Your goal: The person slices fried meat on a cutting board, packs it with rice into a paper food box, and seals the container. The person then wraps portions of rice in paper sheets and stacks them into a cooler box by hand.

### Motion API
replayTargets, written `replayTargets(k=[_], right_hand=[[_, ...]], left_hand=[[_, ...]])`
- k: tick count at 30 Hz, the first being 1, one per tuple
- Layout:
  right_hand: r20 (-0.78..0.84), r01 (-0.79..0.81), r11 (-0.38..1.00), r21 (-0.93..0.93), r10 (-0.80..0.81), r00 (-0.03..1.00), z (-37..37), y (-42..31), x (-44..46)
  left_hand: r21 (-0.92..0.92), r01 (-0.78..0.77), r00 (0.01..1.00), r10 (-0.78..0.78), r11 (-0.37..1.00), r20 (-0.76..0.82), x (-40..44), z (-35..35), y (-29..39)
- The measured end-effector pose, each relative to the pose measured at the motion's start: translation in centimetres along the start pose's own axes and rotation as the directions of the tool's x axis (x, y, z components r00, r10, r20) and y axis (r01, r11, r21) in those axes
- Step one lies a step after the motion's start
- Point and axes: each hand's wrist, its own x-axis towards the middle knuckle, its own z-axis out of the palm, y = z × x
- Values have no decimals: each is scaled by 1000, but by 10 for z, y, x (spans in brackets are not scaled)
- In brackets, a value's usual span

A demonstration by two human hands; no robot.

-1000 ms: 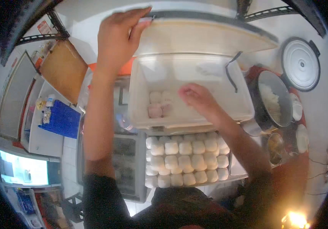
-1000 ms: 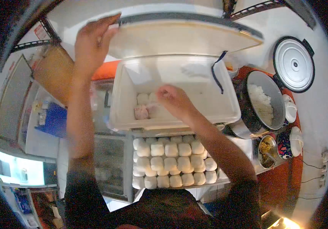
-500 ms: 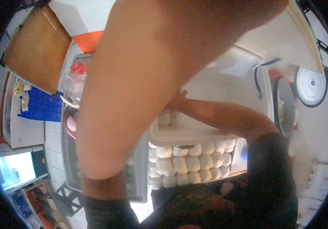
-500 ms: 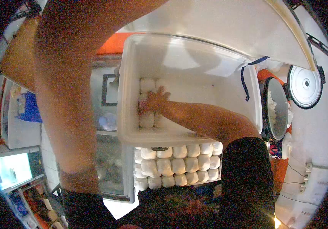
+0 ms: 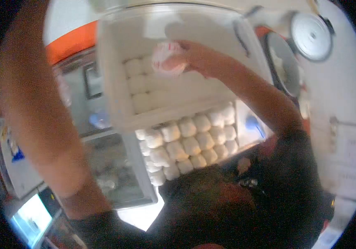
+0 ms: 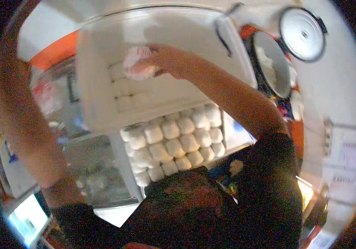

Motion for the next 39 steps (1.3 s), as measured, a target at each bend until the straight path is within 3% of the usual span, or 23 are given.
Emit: replayTargets(k=[3,5,7,10,12,14,15,17,19,20,21,23,24,26,28,29,31,32,34,36,38,39], right_hand=[[-284,264,961,82,-231,930,4,-39,-123],[-432,429,870,244,-298,851,2,-18,-200],[-588,535,798,277,-300,751,3,18,-261],[-687,431,834,344,-89,721,-9,117,-333],[-795,323,866,381,128,594,-2,160,-358],[-777,300,786,541,329,536,-18,225,-386],[-770,294,787,543,327,547,-29,253,-402],[-763,298,781,549,323,560,-55,301,-428],[-817,122,855,504,426,389,-85,353,-457],[-811,134,845,518,435,391,-101,396,-470],[-844,223,818,530,485,230,-122,441,-481],[-832,334,772,540,550,74,-149,474,-488],[-860,-141,848,510,502,-91,-161,476,-487],[-901,-584,693,423,390,-189,-180,482,-477],[-916,-331,860,389,398,-42,-190,488,-457],[-913,-326,860,392,407,-27,-194,487,-440],[-967,-540,803,253,226,-117,-196,479,-394],[-967,-533,808,251,233,-102,-193,471,-376],[-941,-385,870,308,219,-258,-187,439,-352],[-981,-420,887,189,158,-109,-185,434,-333],[-976,-640,738,213,191,-104,-180,433,-317],[-987,-684,712,158,135,-87,-182,439,-314]], left_hand=[[105,-88,994,80,991,79,9,2,-18],[167,-150,983,129,975,132,20,7,-27],[224,-229,962,185,947,201,25,10,-35],[260,-323,929,252,910,270,28,11,-27],[87,-130,983,116,988,145,20,5,10],[-129,50,997,-43,990,56,13,1,39],[-63,48,994,-42,997,106,12,-4,29],[-112,199,974,-184,974,133,9,-4,41],[-39,314,942,-306,949,134,12,-7,79],[-51,358,927,-349,932,140,10,-8,85],[-61,407,907,-395,912,146,4,-8,81],[-44,389,912,-378,920,162,-3,-14,72],[-22,386,910,-377,922,170,-3,-11,68],[27,405,897,-403,914,184,-12,-16,59],[73,423,880,-429,903,207,-19,-22,50],[99,424,876,-435,900,209,-22,-25,44],[133,428,867,-448,894,220,-27,-29,30],[151,430,862,-455,890,224,-30,-31,22],[187,434,851,-469,881,237,-38,-42,14],[218,454,831,-499,864,245,-49,-49,0],[228,493,802,-541,839,255,-57,-55,-15],[242,495,795,-547,835,261,-60,-57,-20]])
